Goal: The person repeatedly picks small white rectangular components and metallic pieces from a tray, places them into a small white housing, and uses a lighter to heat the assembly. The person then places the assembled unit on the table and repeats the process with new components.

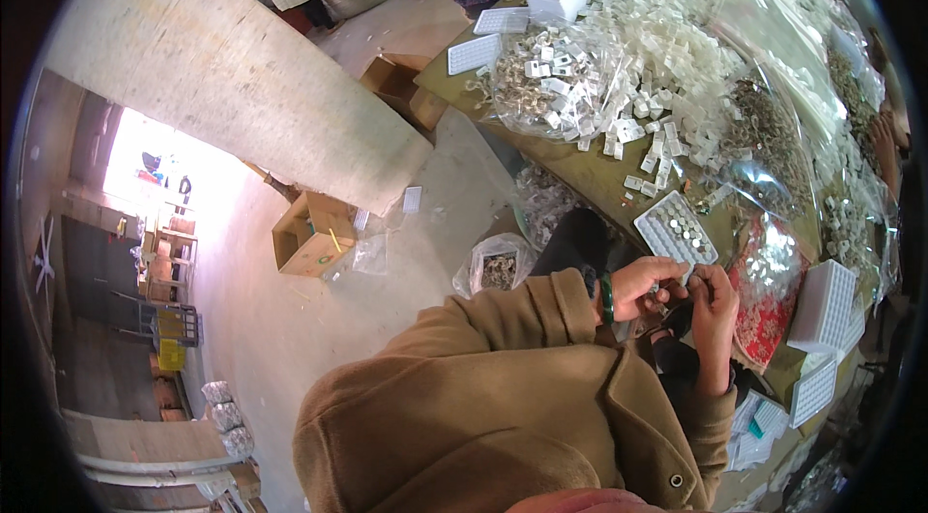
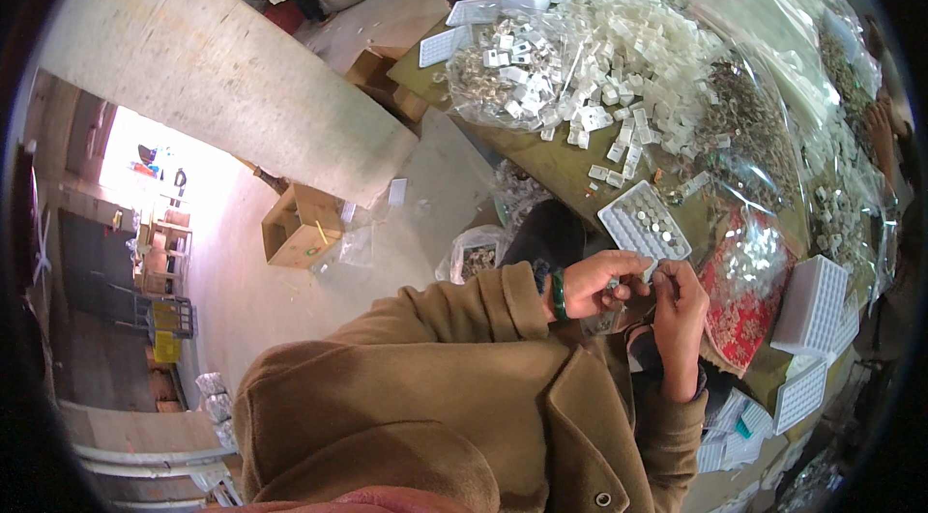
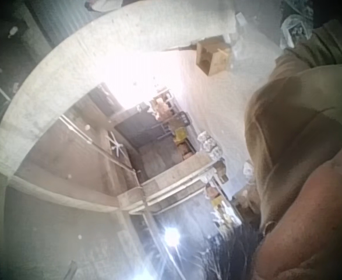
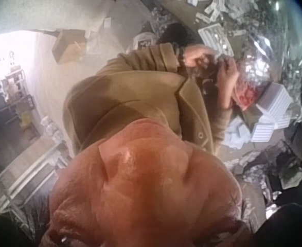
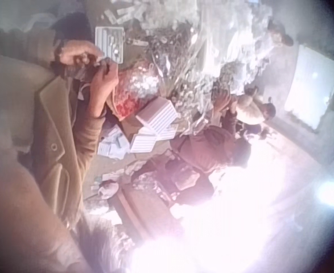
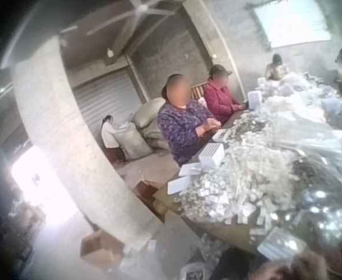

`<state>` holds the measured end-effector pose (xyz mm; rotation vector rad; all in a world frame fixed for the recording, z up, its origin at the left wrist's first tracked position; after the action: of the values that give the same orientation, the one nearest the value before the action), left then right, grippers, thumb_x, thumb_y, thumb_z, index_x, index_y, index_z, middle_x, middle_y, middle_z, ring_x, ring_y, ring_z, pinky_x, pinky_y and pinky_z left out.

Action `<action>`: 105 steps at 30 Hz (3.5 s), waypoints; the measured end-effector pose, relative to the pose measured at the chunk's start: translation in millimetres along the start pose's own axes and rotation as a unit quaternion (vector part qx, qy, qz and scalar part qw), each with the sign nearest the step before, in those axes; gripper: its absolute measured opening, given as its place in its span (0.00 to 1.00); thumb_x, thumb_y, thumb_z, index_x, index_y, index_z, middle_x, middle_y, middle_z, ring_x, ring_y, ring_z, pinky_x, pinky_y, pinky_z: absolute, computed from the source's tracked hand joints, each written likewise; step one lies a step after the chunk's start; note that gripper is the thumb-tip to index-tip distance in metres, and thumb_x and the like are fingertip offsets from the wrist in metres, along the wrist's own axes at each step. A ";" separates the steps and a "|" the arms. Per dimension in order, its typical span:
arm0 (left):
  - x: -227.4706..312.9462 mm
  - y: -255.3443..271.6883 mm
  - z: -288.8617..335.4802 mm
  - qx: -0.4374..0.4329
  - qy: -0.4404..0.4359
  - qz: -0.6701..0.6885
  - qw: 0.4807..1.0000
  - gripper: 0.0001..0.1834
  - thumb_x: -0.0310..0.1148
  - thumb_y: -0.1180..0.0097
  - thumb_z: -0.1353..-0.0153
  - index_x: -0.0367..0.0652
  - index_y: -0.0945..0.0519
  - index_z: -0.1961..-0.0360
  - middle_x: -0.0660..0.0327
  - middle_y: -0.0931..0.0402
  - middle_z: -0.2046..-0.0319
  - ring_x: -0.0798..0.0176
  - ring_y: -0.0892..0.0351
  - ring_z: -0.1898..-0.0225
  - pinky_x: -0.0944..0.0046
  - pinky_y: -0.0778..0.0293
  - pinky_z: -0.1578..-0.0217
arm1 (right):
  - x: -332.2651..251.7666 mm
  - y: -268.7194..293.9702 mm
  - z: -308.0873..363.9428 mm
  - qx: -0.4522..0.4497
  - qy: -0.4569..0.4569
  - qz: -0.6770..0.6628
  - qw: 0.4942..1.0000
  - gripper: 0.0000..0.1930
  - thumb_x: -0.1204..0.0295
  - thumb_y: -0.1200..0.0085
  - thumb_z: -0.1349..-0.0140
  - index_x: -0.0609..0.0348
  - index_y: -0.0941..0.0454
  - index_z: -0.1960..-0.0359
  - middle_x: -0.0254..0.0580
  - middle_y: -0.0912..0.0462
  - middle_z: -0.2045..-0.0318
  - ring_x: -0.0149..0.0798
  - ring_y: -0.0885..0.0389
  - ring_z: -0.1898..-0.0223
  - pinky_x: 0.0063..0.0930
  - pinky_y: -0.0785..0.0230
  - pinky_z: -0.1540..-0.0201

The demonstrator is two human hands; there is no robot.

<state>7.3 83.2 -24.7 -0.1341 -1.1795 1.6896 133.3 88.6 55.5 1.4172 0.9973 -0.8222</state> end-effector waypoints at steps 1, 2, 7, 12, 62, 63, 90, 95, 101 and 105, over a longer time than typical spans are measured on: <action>-0.1 -0.5 -1.3 -0.008 -0.009 -0.008 1.000 0.09 0.41 0.40 0.35 0.50 0.23 0.64 0.66 0.23 0.72 0.80 0.35 0.80 0.79 0.43 0.83 | -3.0 -0.1 -0.2 0.001 0.013 0.015 1.000 0.03 0.82 0.47 0.39 0.67 0.24 0.64 0.47 0.21 0.73 0.36 0.23 0.69 0.28 0.30 0.63; 0.0 -1.4 -2.8 -0.015 -0.019 -0.014 1.000 0.08 0.40 0.40 0.35 0.49 0.23 0.65 0.66 0.23 0.72 0.80 0.34 0.80 0.78 0.42 0.83 | -4.6 -0.4 -0.2 0.002 0.016 0.028 0.999 0.03 0.82 0.48 0.39 0.67 0.24 0.64 0.49 0.22 0.72 0.40 0.22 0.69 0.30 0.30 0.64; 22.6 -10.0 -1.2 0.030 -0.203 -0.259 0.944 0.06 0.35 0.42 0.36 0.45 0.24 0.66 0.66 0.22 0.73 0.77 0.29 0.78 0.74 0.36 0.80 | -17.4 -4.7 1.5 0.024 0.114 0.112 0.987 0.05 0.82 0.50 0.38 0.66 0.25 0.62 0.55 0.23 0.71 0.53 0.21 0.69 0.38 0.29 0.65; 54.2 -17.4 14.1 0.040 -0.220 -0.315 0.922 0.09 0.36 0.45 0.33 0.42 0.22 0.58 0.67 0.23 0.71 0.79 0.31 0.78 0.76 0.35 0.79 | -5.3 3.7 3.4 0.015 0.067 0.100 0.993 0.07 0.80 0.46 0.38 0.66 0.22 0.59 0.50 0.17 0.65 0.47 0.17 0.64 0.33 0.27 0.60; 245.1 27.0 83.0 0.187 -0.545 -0.492 0.653 0.15 0.36 0.43 0.33 0.39 0.16 0.51 0.62 0.15 0.61 0.75 0.22 0.65 0.71 0.27 0.63 | 19.6 -5.3 -89.3 0.055 0.108 0.380 0.917 0.10 0.70 0.45 0.38 0.58 0.18 0.58 0.50 0.16 0.65 0.56 0.17 0.63 0.46 0.25 0.61; 213.9 28.7 76.3 0.173 -0.501 -0.475 0.702 0.13 0.33 0.44 0.32 0.39 0.16 0.52 0.65 0.15 0.62 0.78 0.24 0.66 0.72 0.27 0.64 | 20.9 -8.7 -93.9 0.062 0.117 0.403 0.906 0.08 0.70 0.46 0.39 0.57 0.19 0.61 0.50 0.16 0.65 0.55 0.17 0.63 0.46 0.24 0.61; 96.7 -0.5 3.4 0.012 -0.216 -0.185 0.959 0.22 0.40 0.48 0.29 0.40 0.29 0.40 0.55 0.20 0.51 0.71 0.18 0.60 0.75 0.20 0.67 | 33.0 11.4 -86.4 0.099 -0.028 -0.125 0.987 0.10 0.73 0.43 0.37 0.64 0.18 0.56 0.36 0.15 0.67 0.25 0.17 0.65 0.20 0.25 0.62; 91.3 -8.9 -7.6 0.014 -0.184 -0.103 0.977 0.16 0.39 0.39 0.34 0.45 0.23 0.50 0.64 0.18 0.60 0.72 0.19 0.66 0.75 0.24 0.71 | 3.0 5.4 -66.8 0.054 0.034 0.013 0.998 0.09 0.75 0.44 0.33 0.65 0.20 0.54 0.35 0.15 0.64 0.25 0.18 0.64 0.19 0.25 0.60; 91.0 -12.7 1.4 0.029 -0.244 -0.113 0.963 0.07 0.34 0.39 0.35 0.46 0.21 0.58 0.70 0.19 0.66 0.76 0.21 0.70 0.77 0.30 0.75 | -12.2 4.0 -46.2 0.101 0.077 -0.049 0.991 0.10 0.74 0.41 0.39 0.64 0.19 0.58 0.42 0.15 0.71 0.27 0.18 0.71 0.23 0.25 0.66; 87.4 -17.3 6.3 0.002 -0.234 -0.124 0.964 0.03 0.32 0.44 0.31 0.45 0.23 0.59 0.66 0.18 0.62 0.79 0.26 0.72 0.79 0.31 0.76 | -8.4 5.7 -37.2 0.123 0.050 -0.208 0.969 0.09 0.77 0.44 0.36 0.67 0.20 0.56 0.37 0.15 0.68 0.27 0.16 0.67 0.21 0.24 0.62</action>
<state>-25.7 146.8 28.6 0.4236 -1.4681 1.5419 132.9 124.8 68.9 1.4916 1.3330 -1.2247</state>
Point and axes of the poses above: each hand's wrist, its own z-axis away from the middle knuckle, its own y-axis out of the back of the hand, x = y × z, the point moved 7 cm from there along -z, towards the middle knuckle
